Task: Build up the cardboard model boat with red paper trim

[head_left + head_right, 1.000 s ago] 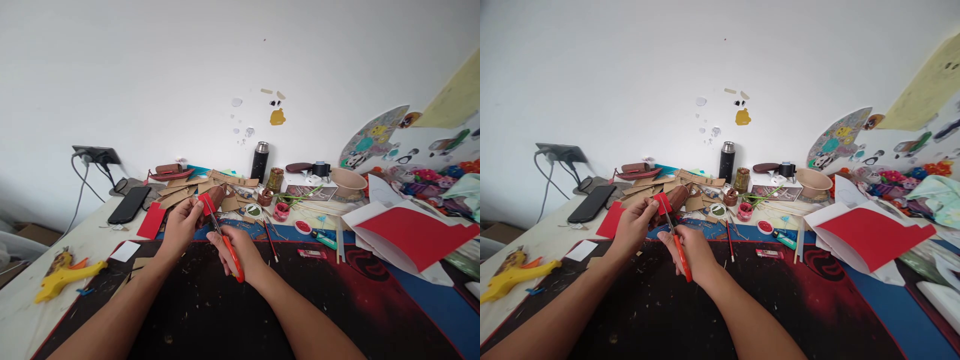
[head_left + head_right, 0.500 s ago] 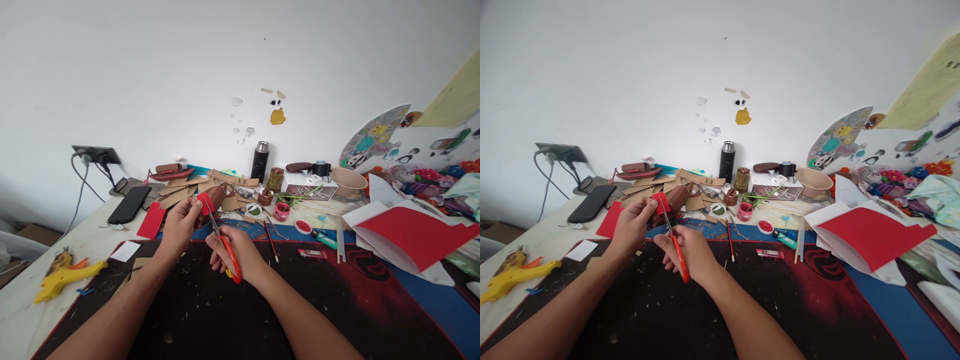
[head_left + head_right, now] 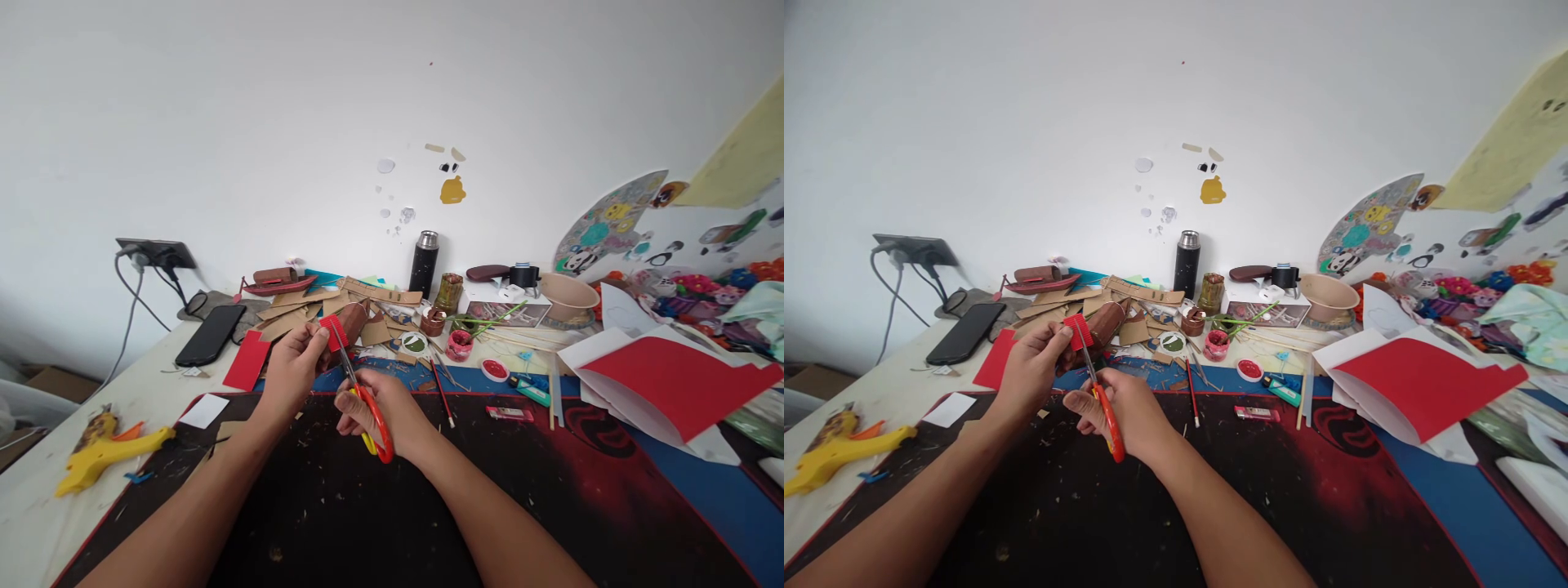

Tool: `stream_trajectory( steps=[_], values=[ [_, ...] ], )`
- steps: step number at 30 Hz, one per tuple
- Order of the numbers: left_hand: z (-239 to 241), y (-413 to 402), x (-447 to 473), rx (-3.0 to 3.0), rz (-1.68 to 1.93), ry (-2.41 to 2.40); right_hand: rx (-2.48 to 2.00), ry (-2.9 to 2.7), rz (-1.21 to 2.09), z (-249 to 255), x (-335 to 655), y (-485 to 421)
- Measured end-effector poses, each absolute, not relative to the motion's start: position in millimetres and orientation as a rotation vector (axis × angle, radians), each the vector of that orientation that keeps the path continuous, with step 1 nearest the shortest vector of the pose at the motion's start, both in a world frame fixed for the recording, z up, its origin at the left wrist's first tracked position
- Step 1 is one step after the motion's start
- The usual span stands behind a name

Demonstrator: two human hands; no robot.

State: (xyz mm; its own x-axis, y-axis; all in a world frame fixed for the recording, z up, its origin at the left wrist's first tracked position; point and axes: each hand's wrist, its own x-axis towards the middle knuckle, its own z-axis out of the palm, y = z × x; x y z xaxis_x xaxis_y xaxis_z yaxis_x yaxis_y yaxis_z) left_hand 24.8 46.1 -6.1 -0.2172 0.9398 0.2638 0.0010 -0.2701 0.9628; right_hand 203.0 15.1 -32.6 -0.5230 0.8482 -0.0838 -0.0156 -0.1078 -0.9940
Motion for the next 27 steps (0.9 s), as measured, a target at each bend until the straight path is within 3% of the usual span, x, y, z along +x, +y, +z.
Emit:
stream_trajectory(
  steps=[27],
  values=[
    [-13.7,48.8,29.3,1.207,1.566,1.177,-1.126,-1.654,1.476,-19.9,204.8,8.3]
  ],
)
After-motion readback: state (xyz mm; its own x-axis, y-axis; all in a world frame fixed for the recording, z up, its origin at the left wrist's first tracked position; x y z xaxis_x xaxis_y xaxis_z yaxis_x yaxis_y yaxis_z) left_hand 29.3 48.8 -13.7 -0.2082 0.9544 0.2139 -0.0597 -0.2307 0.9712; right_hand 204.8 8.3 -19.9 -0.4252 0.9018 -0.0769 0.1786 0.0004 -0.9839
